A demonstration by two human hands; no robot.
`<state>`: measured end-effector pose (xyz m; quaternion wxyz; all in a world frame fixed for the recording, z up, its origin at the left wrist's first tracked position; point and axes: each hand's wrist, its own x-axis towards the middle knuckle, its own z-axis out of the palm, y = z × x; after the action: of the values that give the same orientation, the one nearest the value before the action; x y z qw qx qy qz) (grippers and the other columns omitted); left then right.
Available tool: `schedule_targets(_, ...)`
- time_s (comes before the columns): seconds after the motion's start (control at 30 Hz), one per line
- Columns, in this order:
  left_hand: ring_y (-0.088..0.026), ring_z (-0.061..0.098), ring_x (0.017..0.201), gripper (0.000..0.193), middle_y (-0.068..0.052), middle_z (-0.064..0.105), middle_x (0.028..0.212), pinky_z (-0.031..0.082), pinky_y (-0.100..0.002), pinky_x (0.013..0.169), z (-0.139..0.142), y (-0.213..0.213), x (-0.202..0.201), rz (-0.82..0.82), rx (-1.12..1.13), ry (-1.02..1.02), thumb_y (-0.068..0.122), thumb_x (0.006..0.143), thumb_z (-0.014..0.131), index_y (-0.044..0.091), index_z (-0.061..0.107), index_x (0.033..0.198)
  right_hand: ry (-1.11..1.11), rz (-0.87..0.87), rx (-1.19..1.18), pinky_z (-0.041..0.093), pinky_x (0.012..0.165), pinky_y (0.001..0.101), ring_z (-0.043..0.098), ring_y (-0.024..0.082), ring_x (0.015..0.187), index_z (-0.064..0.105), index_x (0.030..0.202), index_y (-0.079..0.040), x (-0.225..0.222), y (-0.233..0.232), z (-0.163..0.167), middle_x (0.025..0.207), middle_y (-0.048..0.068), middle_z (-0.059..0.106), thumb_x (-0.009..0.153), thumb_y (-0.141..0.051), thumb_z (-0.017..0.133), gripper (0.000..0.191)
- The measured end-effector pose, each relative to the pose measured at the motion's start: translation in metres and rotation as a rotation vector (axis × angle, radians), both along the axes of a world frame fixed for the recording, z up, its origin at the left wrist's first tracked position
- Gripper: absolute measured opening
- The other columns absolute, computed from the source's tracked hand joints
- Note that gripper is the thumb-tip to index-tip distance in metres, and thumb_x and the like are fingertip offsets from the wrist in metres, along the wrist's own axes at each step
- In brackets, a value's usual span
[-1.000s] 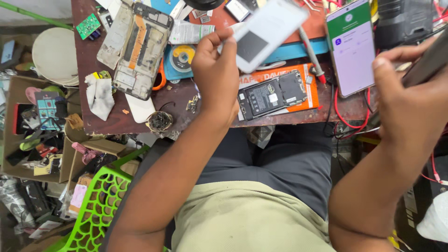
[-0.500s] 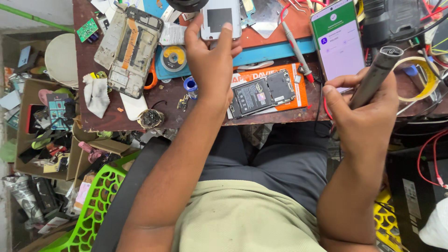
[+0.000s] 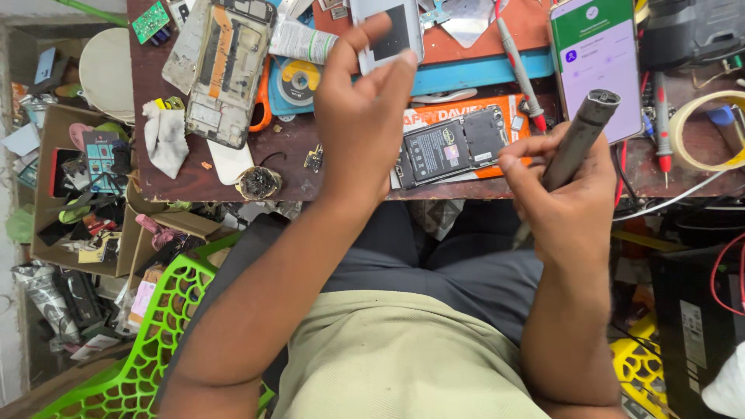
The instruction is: The person disassembles a white smartphone, removes the battery, and uses a hot air gun to heat the back of the device. They then reassemble the phone, insert a SIM card, and test the screen by navigating the interface.
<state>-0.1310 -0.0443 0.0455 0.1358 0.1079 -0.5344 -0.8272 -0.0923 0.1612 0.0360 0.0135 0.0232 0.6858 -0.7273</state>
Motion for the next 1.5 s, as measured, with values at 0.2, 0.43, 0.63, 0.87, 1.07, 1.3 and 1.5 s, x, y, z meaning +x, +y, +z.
schedule_targets(0.2, -0.021, 0.07, 0.09, 0.011, -0.006, 0.072, 0.096, 0.056, -0.034, 0.08, 0.002, -0.022, 0.076, -0.285, -0.934, 0.259, 0.013, 0.094, 0.078, 0.007, 0.074, 0.102, -0.379, 0.227, -0.333, 0.039, 0.041, 0.0225, 0.053, 0.008, 0.053, 0.043, 0.111, -0.011, 0.008, -0.017, -0.007, 0.089, 0.013, 0.07, 0.084, 0.006, 0.073, 0.044)
schedule_targets(0.43, -0.028, 0.07, 0.094, 0.015, -0.009, 0.07, 0.099, 0.056, -0.038, 0.083, -0.021, -0.038, 0.088, -0.367, -0.996, 0.395, 0.007, 0.091, 0.079, 0.004, 0.072, 0.105, -0.507, 0.317, -0.291, 0.039, 0.043, 0.0216, 0.055, 0.007, 0.056, 0.044, 0.111, -0.012, 0.013, -0.027, -0.029, 0.084, 0.009, 0.071, 0.081, 0.002, 0.079, 0.048)
schedule_targets(0.63, -0.029, 0.066, 0.094, 0.015, -0.011, 0.065, 0.103, 0.056, -0.04, 0.083, -0.024, -0.037, 0.089, -0.349, -0.937, 0.432, 0.005, 0.093, 0.074, 0.002, 0.067, 0.106, -0.459, 0.322, -0.307, 0.041, 0.045, 0.0225, 0.054, 0.008, 0.055, 0.046, 0.114, -0.012, 0.013, -0.026, -0.026, 0.08, 0.006, 0.066, 0.081, 0.002, 0.081, 0.049)
schedule_targets(0.87, -0.03, 0.062, 0.099, 0.015, -0.009, 0.062, 0.108, 0.048, -0.043, 0.09, -0.026, -0.043, 0.09, -0.295, -1.0, 0.424, 0.015, 0.103, 0.068, 0.007, 0.057, 0.111, -0.333, -0.031, -0.605, 0.05, 0.061, 0.0347, 0.054, 0.017, 0.067, 0.048, 0.12, -0.015, 0.013, -0.045, 0.018, 0.075, 0.004, 0.052, 0.1, -0.036, 0.039, 0.03)
schedule_targets(1.07, -0.029, 0.063, 0.1, 0.012, -0.007, 0.063, 0.107, 0.047, -0.042, 0.091, -0.03, -0.038, 0.095, -0.311, -0.91, 0.382, 0.017, 0.106, 0.064, 0.009, 0.057, 0.111, 0.261, -0.198, -0.7, 0.044, 0.059, 0.0326, 0.049, 0.015, 0.064, 0.046, 0.113, -0.011, 0.041, -0.036, 0.038, 0.079, 0.003, 0.047, 0.105, -0.044, 0.035, 0.035)
schedule_targets(1.3, -0.03, 0.063, 0.101, 0.015, -0.009, 0.063, 0.107, 0.05, -0.041, 0.095, -0.028, -0.035, 0.099, -0.372, -0.771, 0.295, 0.021, 0.11, 0.059, 0.007, 0.057, 0.111, 0.427, -0.189, -0.703, 0.038, 0.058, 0.0302, 0.043, 0.013, 0.061, 0.044, 0.105, -0.007, 0.063, -0.036, 0.014, 0.084, 0.003, 0.042, 0.111, -0.053, 0.03, 0.048)
schedule_targets(1.5, -0.029, 0.063, 0.1, 0.016, -0.009, 0.062, 0.108, 0.05, -0.04, 0.094, -0.026, -0.036, 0.1, -0.369, -0.758, 0.301, 0.023, 0.111, 0.058, 0.007, 0.057, 0.112, 0.456, -0.18, -0.722, 0.039, 0.058, 0.0319, 0.043, 0.014, 0.062, 0.043, 0.1, -0.006, 0.058, -0.029, 0.008, 0.085, 0.003, 0.043, 0.111, -0.054, 0.029, 0.051)
